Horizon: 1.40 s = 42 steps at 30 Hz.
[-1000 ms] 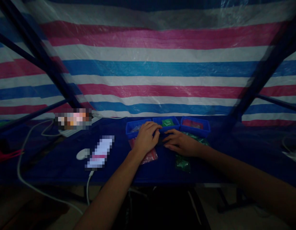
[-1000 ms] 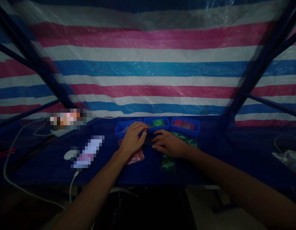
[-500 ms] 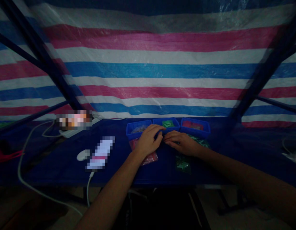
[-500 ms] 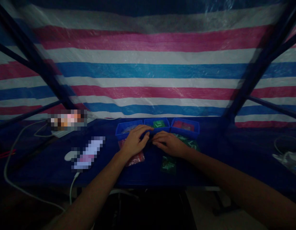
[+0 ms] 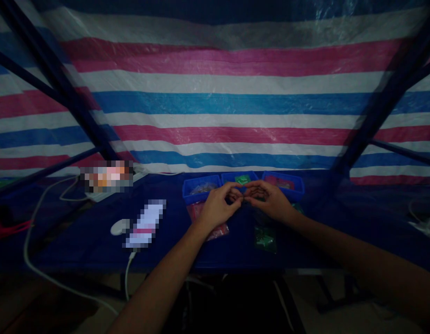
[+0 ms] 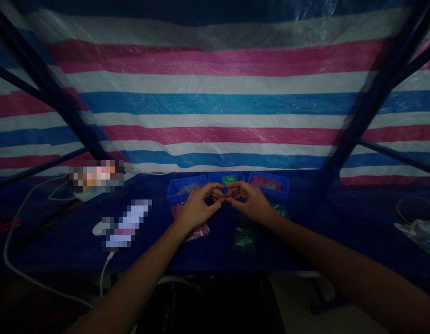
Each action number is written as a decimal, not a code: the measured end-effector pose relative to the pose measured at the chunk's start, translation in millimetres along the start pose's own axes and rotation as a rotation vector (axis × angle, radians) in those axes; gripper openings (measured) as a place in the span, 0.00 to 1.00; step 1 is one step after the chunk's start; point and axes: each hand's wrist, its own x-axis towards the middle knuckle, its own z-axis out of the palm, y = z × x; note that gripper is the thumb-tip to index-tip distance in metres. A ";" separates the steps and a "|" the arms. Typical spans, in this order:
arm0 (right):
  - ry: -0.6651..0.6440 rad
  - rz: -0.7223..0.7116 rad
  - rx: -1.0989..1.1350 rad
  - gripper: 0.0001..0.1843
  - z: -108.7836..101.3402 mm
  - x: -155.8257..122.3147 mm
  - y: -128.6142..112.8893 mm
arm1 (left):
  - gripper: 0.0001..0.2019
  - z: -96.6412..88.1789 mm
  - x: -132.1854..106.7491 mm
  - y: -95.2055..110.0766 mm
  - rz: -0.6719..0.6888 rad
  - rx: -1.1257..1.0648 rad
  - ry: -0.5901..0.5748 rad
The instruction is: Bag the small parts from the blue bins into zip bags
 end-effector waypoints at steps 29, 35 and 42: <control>-0.115 -0.041 -0.295 0.29 7.3 -6.4 -11.8 | 0.28 12.8 -1.7 6.1 0.052 -0.095 -0.066; -0.115 -0.019 -0.199 0.25 6.2 -5.3 -11.1 | 0.27 12.7 -1.7 8.4 0.053 -0.058 -0.054; -0.129 0.027 -0.017 0.22 4.2 -4.2 -10.9 | 0.25 14.0 -1.6 8.4 0.049 -0.121 -0.022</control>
